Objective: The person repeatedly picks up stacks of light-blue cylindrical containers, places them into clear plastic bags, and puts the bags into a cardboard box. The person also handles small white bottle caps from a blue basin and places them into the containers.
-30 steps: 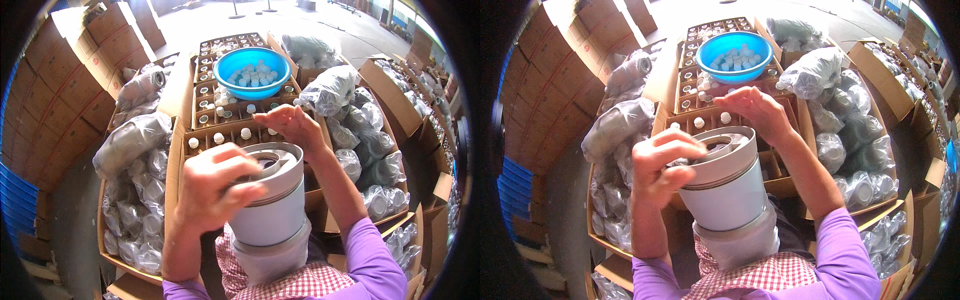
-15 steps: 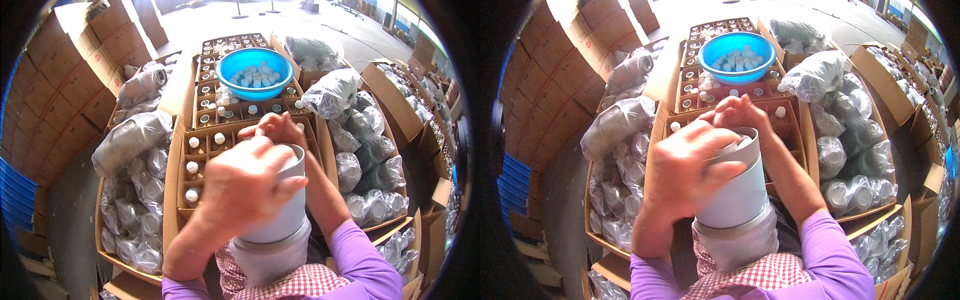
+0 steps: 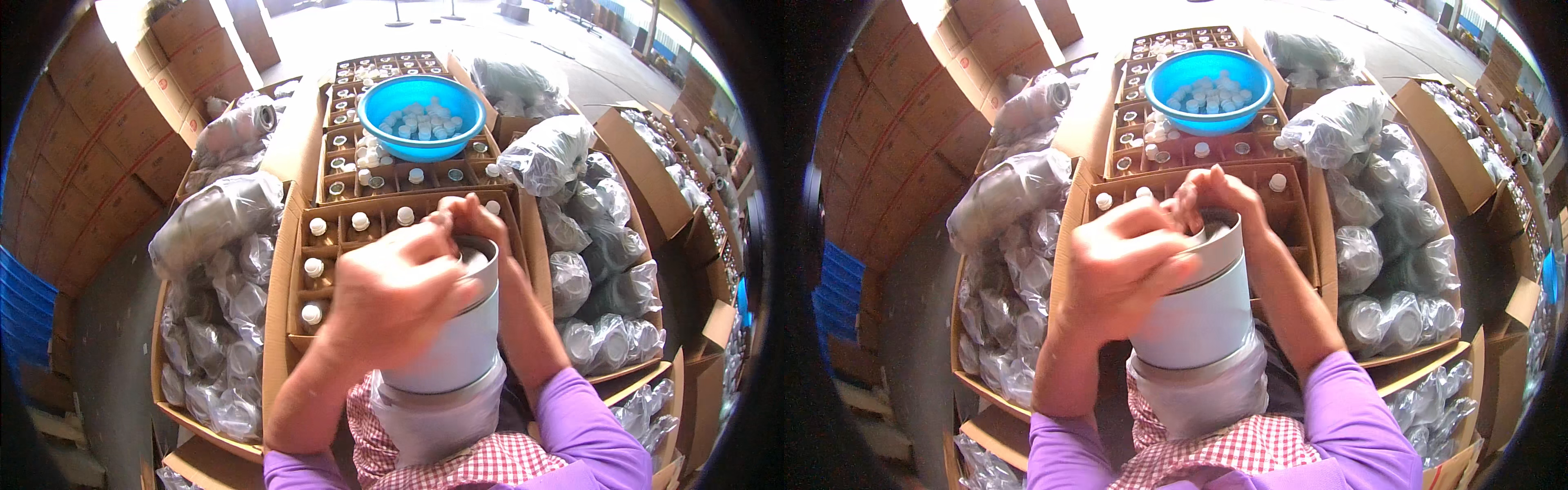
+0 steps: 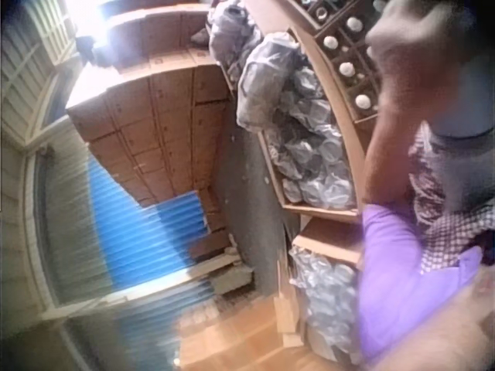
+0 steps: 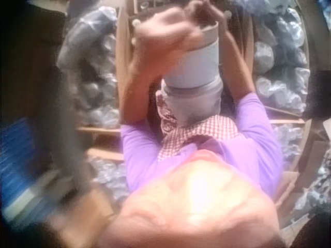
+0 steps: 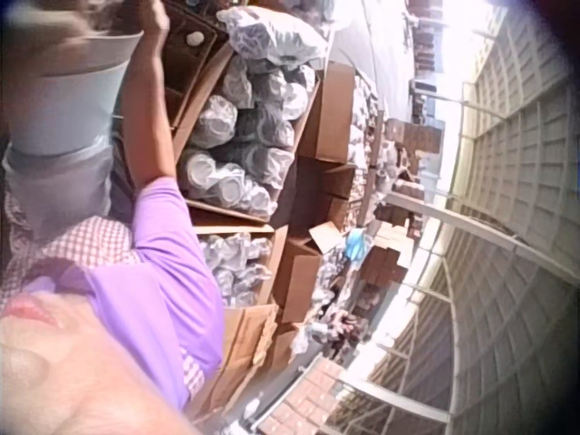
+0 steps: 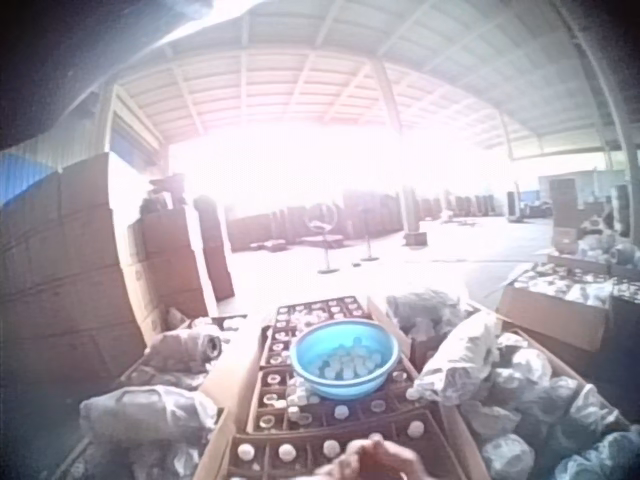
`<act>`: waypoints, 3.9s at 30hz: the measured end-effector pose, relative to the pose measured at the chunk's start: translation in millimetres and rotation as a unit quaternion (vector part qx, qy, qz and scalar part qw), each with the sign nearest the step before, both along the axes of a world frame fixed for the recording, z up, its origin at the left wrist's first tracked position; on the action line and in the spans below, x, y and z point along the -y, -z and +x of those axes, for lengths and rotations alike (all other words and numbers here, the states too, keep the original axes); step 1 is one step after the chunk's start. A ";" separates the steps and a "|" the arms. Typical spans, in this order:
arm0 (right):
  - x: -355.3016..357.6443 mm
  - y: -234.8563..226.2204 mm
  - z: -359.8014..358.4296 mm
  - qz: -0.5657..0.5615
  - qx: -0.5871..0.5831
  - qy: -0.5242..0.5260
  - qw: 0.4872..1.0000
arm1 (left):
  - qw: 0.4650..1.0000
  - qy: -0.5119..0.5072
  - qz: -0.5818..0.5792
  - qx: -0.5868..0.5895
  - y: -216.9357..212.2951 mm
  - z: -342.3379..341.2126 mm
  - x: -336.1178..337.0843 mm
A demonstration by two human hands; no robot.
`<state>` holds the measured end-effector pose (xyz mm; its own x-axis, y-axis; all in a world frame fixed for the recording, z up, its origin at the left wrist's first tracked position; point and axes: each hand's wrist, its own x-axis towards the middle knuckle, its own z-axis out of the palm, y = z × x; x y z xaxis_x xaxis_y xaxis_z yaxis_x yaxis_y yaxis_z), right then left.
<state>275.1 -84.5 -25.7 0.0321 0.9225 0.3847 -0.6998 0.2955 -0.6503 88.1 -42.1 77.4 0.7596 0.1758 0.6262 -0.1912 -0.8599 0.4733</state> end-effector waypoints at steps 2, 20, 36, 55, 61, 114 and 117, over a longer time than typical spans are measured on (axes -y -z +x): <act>26.5 -52.4 -13.6 -0.012 0.329 0.168 0.929 | 0.991 0.035 -0.076 0.103 30.7 -32.9 -34.7; -3.3 -9.9 -7.7 -0.022 -0.028 0.060 0.998 | 0.995 -0.031 0.094 0.017 -15.1 9.3 1.1; -16.9 6.7 -2.2 0.027 -0.037 -0.039 0.998 | 0.993 -0.074 0.093 -0.017 2.9 15.7 9.7; 19.9 -45.4 -17.6 -0.100 0.220 0.142 0.960 | 0.985 0.112 -0.128 0.036 27.5 -21.2 -48.4; 23.0 -47.3 -10.2 -0.100 0.216 0.161 0.958 | 0.998 -0.047 0.023 0.045 0.3 -1.7 1.9; 133.2 -133.4 -6.1 -0.136 0.640 0.239 0.718 | 0.959 -0.092 -0.265 0.047 5.2 7.2 69.1; 174.9 -84.7 23.9 -0.094 0.513 0.415 0.745 | 0.911 -0.118 -0.394 0.038 39.1 -23.8 -4.8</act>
<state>299.0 -259.4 59.0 0.3991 0.7891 0.4670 0.5689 0.1863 -0.8010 64.4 -37.3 38.3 0.6022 0.7464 0.2835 -0.1018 -0.2804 0.9545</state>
